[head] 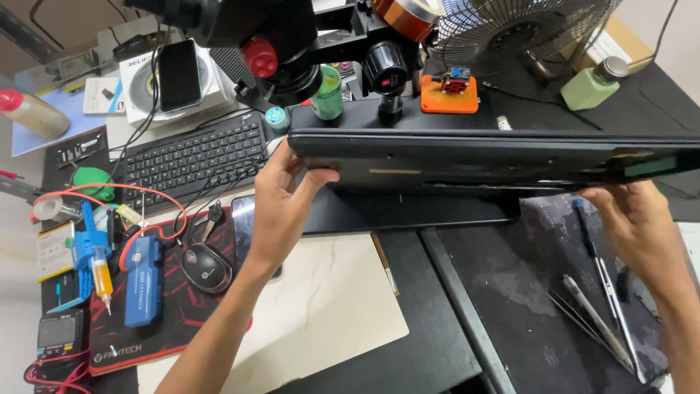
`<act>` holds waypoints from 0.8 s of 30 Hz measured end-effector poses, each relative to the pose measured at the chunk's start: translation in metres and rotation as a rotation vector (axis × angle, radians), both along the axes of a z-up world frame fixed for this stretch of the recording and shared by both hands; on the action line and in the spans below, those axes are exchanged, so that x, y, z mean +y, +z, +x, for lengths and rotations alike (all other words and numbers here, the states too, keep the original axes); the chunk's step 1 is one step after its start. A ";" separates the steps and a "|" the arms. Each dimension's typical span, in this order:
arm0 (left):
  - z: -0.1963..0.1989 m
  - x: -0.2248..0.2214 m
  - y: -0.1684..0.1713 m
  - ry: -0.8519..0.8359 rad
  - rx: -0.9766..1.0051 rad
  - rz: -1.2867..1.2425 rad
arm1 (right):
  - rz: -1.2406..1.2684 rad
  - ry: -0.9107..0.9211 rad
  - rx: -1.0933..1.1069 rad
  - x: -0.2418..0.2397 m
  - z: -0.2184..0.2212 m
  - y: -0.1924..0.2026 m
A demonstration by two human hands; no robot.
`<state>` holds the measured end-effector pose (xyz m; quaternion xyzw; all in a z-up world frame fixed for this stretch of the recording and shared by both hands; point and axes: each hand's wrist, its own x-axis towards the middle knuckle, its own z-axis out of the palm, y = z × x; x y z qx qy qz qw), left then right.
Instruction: Repair a laptop by manipulating internal cables and reassembling the casing.
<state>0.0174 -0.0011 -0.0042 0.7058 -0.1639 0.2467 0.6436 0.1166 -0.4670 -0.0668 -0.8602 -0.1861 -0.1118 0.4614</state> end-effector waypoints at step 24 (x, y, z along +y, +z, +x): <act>-0.048 0.002 -0.010 0.016 0.245 0.217 | 0.157 0.055 0.073 -0.008 -0.064 0.023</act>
